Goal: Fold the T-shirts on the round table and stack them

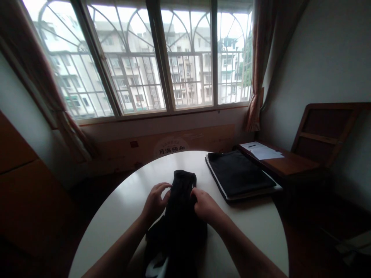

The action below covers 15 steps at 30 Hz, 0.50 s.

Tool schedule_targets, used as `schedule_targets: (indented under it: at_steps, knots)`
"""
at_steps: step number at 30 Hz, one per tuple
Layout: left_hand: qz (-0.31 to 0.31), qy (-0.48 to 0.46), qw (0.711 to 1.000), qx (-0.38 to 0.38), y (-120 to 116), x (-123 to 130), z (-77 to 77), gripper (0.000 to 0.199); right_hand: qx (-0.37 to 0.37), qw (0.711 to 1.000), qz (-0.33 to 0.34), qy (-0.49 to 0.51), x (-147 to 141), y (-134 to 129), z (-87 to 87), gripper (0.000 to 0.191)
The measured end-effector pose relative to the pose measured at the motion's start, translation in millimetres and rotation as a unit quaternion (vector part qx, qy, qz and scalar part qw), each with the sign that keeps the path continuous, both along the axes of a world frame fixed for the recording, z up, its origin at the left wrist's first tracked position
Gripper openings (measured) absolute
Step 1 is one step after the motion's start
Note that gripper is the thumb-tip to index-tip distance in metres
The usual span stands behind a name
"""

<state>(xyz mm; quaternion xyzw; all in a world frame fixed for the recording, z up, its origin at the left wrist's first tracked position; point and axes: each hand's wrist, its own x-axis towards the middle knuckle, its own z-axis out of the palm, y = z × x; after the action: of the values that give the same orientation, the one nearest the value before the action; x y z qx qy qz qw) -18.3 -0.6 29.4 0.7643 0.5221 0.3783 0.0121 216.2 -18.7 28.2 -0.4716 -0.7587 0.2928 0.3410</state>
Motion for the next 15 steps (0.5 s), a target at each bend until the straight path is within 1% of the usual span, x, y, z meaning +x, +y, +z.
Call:
schedule_targets:
  at_steps: [3, 5, 7, 9, 11, 12, 15]
  knots:
    - [0.008, 0.077, 0.995, -0.066, 23, 13, 15.2, 0.029, 0.016, 1.0, 0.02, -0.004, -1, 4, -5.5, 0.026]
    - [0.011, 0.129, 0.985, -0.11, 48, 25, 26.6, 0.037, 0.038, 0.999, 0.032, 0.0, -2, 5, -7.3, 0.024]
    - [0.007, 0.16, 0.977, -0.138, 76, 40, 34.4, 0.045, 0.062, 0.997, 0.037, 0.003, -2, 6, -7.3, 0.025]
    - [-0.006, 0.174, 0.973, -0.154, 102, 55, 36.3, 0.054, 0.085, 0.996, 0.039, 0.003, -3, 5, -6.3, 0.026]
    - [-0.019, 0.184, 0.968, -0.173, 122, 68, 32.7, 0.059, 0.101, 0.994, 0.042, 0.001, -4, 5, -5.6, 0.028]
    - [-0.022, 0.189, 0.965, -0.182, 129, 73, 29.8, 0.055, 0.107, 0.993, 0.041, 0.001, -4, 5, -5.6, 0.028]
    - [-0.002, 0.186, 0.964, -0.19, 142, 78, 23.4, 0.029, 0.12, 0.992, 0.024, 0.006, -4, 9, -7.9, 0.03]
